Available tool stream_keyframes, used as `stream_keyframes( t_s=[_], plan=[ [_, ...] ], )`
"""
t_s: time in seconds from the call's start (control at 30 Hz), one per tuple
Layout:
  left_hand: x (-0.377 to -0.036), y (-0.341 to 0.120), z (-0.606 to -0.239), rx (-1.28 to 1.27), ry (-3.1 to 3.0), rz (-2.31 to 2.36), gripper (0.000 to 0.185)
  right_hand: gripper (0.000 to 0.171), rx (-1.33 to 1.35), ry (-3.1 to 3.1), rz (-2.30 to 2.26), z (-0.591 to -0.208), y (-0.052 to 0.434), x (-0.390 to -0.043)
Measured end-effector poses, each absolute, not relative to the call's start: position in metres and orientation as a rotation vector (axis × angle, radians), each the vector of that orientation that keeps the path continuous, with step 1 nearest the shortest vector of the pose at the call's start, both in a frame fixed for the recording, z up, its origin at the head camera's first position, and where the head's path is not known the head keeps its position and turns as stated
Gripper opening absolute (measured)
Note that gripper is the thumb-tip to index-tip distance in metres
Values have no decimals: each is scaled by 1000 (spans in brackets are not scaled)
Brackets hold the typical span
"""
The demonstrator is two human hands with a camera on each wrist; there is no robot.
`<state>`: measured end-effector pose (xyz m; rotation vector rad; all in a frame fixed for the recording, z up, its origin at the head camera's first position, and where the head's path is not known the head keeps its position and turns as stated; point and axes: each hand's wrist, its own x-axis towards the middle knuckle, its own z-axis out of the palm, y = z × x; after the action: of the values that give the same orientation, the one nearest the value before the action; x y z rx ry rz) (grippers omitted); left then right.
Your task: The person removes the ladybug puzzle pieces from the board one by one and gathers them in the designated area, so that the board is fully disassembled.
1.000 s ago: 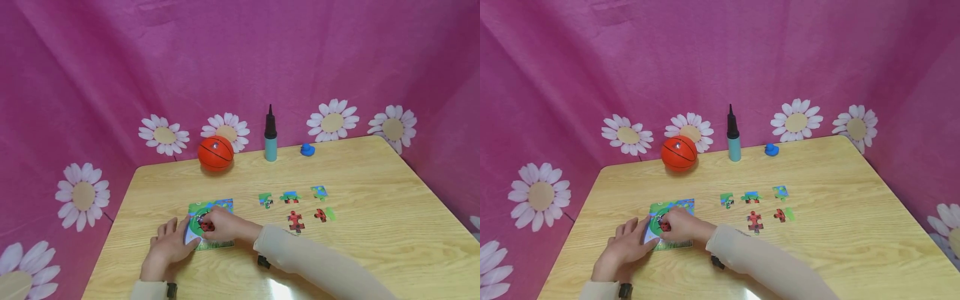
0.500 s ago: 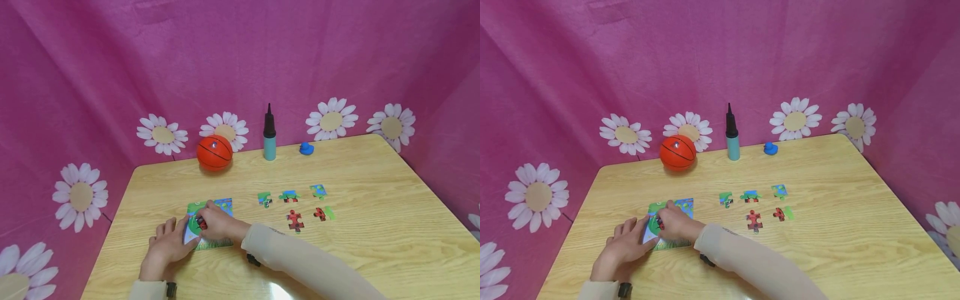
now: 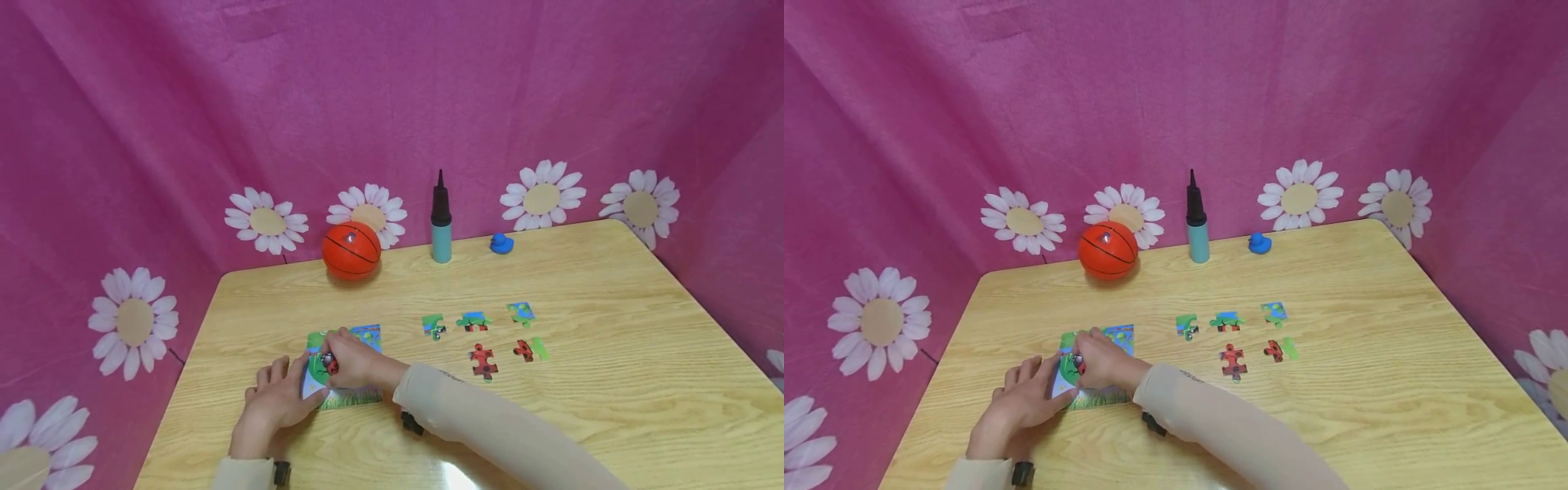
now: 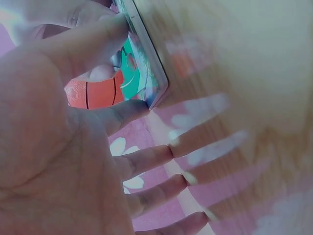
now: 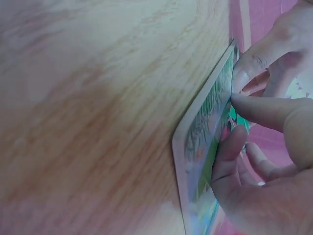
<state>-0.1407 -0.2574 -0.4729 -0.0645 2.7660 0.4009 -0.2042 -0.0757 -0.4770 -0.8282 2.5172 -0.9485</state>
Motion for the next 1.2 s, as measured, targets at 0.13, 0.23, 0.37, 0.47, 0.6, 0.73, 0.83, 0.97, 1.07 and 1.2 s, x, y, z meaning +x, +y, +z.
stream_keyframes(
  t_s=[0.13,0.23,0.37,0.47,0.6,0.73,0.83,0.97,1.07,1.2],
  plan=[
    [-142,-258,-474,-59,2767,394,99,35,-842,2427,-1087,-476,-73,-203],
    [-143,-258,-474,-60,2763,392,98,24,-871,2393,-1167,-477,-71,-203],
    [-145,-256,-473,-73,2743,389,95,17,-877,2385,-1205,-478,-67,-204],
    [-145,-256,-473,-86,2738,385,93,17,-816,2314,-1284,-479,-64,-205],
    [-144,-256,-474,-81,2757,386,94,14,-786,2218,-1393,-482,-56,-208],
    [-143,-254,-473,-73,2763,393,95,8,-782,2162,-1449,-479,-41,-212],
    [-144,-253,-472,-85,2758,393,94,7,-778,2132,-1449,-475,-25,-218],
    [-145,-254,-473,-106,2752,384,96,4,-833,2141,-1357,-466,2,-227],
    [-145,-255,-473,-108,2748,372,98,3,-874,2144,-1261,-459,25,-233],
    [-145,-256,-476,-99,2748,367,98,4,-878,2124,-1154,-454,58,-239]
  ],
)
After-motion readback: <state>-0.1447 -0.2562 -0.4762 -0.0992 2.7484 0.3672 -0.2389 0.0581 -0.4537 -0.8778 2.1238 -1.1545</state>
